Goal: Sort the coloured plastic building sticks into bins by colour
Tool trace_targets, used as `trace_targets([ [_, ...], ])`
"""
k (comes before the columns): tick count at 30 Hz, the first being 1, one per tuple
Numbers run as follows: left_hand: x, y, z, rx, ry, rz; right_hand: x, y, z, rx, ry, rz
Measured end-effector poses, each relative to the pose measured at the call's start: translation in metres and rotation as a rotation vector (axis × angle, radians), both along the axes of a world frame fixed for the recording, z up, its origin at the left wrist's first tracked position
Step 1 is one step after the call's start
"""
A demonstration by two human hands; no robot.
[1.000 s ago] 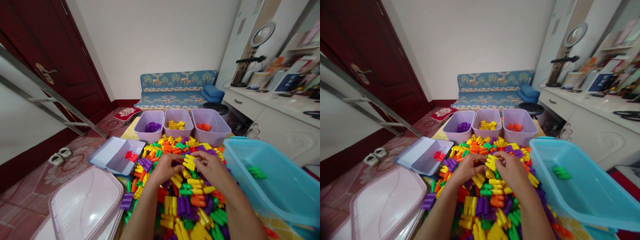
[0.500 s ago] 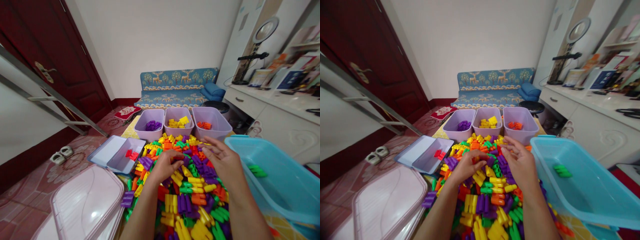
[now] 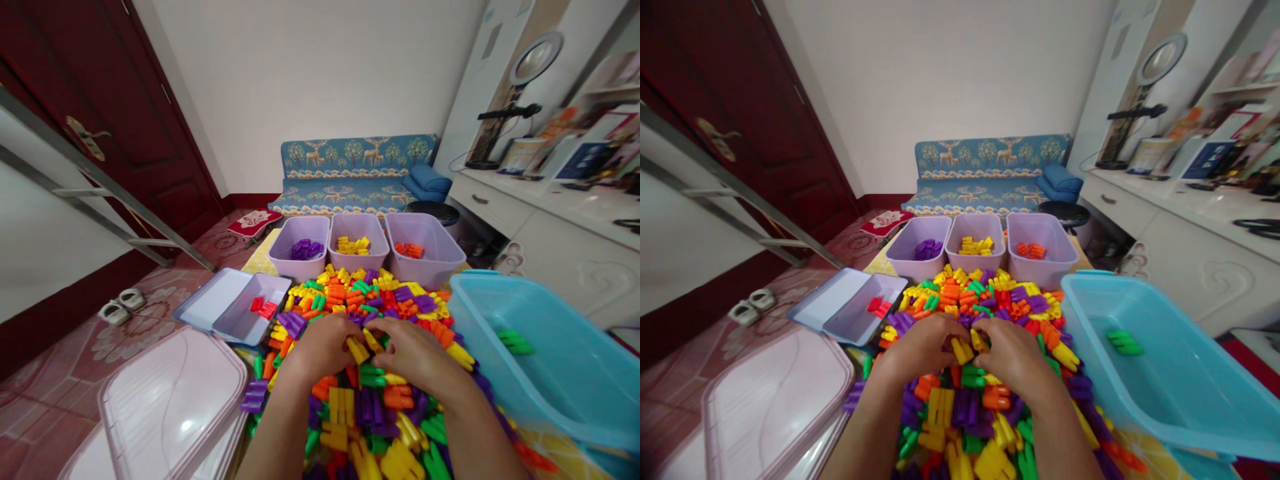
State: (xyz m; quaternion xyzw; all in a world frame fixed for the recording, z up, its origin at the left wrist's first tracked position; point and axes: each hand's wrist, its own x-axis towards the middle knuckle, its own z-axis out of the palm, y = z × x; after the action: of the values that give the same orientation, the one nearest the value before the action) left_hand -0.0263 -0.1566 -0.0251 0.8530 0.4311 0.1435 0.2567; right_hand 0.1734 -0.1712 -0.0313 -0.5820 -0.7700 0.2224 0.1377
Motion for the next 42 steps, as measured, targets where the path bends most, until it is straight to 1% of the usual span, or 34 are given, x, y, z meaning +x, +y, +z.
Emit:
trace_targets([
  [2,0.004,0.005,-0.005,-0.024,-0.108,0.035,-0.006,0.004,-0.002,0.054,0.05,-0.028],
  [7,0.006,0.018,-0.017,-0.174,-0.626,0.261,-0.001,0.017,-0.012,0.131,0.435,-0.241],
  [10,0.01,0.023,-0.024,-0.266,-0.823,0.376,0.001,0.02,-0.017,0.165,0.554,-0.258],
  [13,0.016,0.025,-0.028,-0.389,-1.018,0.478,-0.003,0.019,-0.016,0.138,0.646,-0.262],
  [17,0.02,0.026,-0.028,-0.588,-1.303,0.519,-0.008,0.017,-0.01,0.068,0.872,-0.265],
  [20,0.019,0.025,-0.024,-0.659,-1.423,0.525,-0.008,0.017,-0.008,0.038,0.983,-0.284],
  [22,0.019,0.025,-0.022,-0.676,-1.496,0.524,-0.006,0.018,-0.01,0.037,1.003,-0.308],
  [25,0.02,0.026,-0.022,-0.7,-1.616,0.54,-0.002,0.021,-0.015,0.079,0.934,-0.319],
  [28,0.02,0.027,-0.023,-0.743,-1.677,0.588,0.002,0.023,-0.017,0.104,0.858,-0.317],
  [33,0.019,0.027,-0.026,-0.744,-1.611,0.598,0.008,0.019,-0.014,0.102,0.751,-0.264],
  [35,0.019,0.027,-0.027,-0.721,-1.599,0.618,0.013,0.017,-0.014,0.074,0.681,-0.207],
  [37,0.02,0.027,-0.028,-0.706,-1.597,0.641,0.018,0.018,-0.013,0.003,0.597,-0.141],
  [38,0.021,0.027,-0.029,-0.706,-1.596,0.653,0.019,0.02,-0.013,-0.025,0.572,-0.132],
  [39,0.021,0.028,-0.029,-0.71,-1.594,0.66,0.019,0.021,-0.012,-0.024,0.587,-0.147],
  [40,0.021,0.028,-0.029,-0.713,-1.591,0.666,0.017,0.023,-0.01,0.009,0.651,-0.173],
  [42,0.021,0.028,-0.03,-0.717,-1.585,0.67,0.011,0.027,-0.006,0.144,0.888,-0.208],
])
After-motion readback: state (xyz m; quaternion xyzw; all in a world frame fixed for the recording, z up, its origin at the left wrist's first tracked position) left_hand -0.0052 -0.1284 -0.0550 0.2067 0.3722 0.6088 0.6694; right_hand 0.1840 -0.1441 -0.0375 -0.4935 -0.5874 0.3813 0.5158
